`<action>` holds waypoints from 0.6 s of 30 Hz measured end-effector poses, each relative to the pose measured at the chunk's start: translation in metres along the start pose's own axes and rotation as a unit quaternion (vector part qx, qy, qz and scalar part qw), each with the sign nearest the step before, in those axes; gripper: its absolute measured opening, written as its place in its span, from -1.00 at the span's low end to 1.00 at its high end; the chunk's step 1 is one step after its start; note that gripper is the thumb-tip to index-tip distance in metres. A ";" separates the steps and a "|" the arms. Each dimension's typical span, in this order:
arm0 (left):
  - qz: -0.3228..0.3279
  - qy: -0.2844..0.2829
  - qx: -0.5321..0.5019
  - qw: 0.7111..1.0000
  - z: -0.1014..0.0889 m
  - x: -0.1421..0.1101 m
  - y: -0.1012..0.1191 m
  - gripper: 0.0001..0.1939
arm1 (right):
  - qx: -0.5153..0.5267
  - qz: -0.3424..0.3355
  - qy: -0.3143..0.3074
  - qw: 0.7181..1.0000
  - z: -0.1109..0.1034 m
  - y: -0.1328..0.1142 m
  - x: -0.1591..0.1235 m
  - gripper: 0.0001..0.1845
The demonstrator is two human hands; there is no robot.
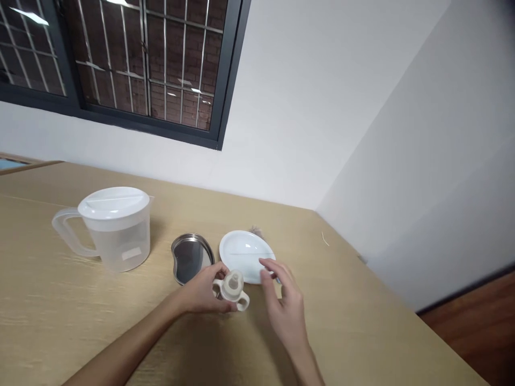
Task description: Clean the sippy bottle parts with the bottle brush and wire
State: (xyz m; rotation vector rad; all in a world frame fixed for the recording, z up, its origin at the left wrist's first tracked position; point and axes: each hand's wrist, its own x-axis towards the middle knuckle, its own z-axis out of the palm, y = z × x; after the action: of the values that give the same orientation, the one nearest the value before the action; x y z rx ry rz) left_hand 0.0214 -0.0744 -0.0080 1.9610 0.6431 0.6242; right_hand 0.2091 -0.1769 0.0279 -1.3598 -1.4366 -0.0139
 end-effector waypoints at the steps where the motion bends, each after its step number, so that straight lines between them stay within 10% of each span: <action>1: -0.001 0.006 0.013 1.000 0.000 0.000 -0.001 -0.42 | 0.021 0.038 0.023 0.999 -0.002 0.006 0.001 -0.76; 8: 0.029 0.047 0.063 0.996 -0.005 0.000 0.004 -0.37 | 0.027 0.068 0.008 0.997 -0.005 0.031 0.048 -0.56; 12: 0.000 0.035 0.041 0.999 -0.004 -0.002 0.009 -0.28 | -0.033 0.013 0.123 0.992 -0.014 0.051 0.092 -0.46; 18: -0.002 0.052 0.054 0.997 0.001 -0.001 0.002 -0.12 | -0.070 0.156 0.228 0.959 -0.026 0.121 0.102 -0.43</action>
State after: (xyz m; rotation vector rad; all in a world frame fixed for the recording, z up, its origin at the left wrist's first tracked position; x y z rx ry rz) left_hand 0.0214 -0.0766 -0.0068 2.0367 0.7591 0.7042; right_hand 0.3381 -0.0816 0.0313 -1.5655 -0.8405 -0.2126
